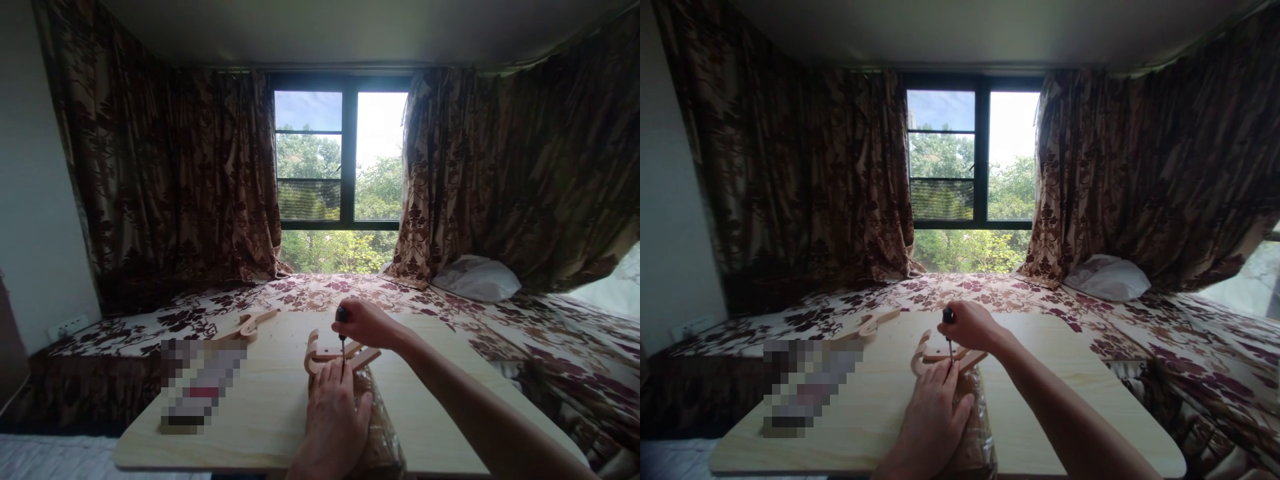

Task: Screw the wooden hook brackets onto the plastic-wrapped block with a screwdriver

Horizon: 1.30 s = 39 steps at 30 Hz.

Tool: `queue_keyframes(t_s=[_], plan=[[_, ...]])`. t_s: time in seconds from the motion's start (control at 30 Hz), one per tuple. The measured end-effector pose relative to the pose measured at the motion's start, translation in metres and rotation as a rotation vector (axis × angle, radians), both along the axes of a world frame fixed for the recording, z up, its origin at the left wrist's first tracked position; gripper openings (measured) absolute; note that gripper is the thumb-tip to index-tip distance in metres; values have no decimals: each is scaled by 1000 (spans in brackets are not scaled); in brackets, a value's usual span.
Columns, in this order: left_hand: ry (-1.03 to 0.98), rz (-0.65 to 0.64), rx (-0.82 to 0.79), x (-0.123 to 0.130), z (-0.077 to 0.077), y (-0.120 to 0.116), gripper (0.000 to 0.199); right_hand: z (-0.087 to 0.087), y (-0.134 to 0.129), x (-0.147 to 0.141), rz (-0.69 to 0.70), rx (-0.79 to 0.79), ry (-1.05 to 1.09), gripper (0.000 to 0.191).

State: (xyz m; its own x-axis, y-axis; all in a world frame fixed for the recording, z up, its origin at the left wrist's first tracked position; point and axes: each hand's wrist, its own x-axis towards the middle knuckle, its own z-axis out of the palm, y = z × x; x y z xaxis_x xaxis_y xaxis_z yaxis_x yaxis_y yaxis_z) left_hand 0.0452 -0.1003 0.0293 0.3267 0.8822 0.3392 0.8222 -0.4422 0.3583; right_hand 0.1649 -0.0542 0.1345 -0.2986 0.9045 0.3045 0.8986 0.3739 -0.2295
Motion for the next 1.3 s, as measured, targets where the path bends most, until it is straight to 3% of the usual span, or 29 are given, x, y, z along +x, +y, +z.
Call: queue_keyframes(t_s=[0.7, 1.3], plan=[[-37, -12, 4, -2, 1, -2, 57, -1, 19, 9, 91, -136, 30, 23], [-1, 28, -29, 1, -4, 2, 60, -6, 17, 10, 79, -96, 27, 24]])
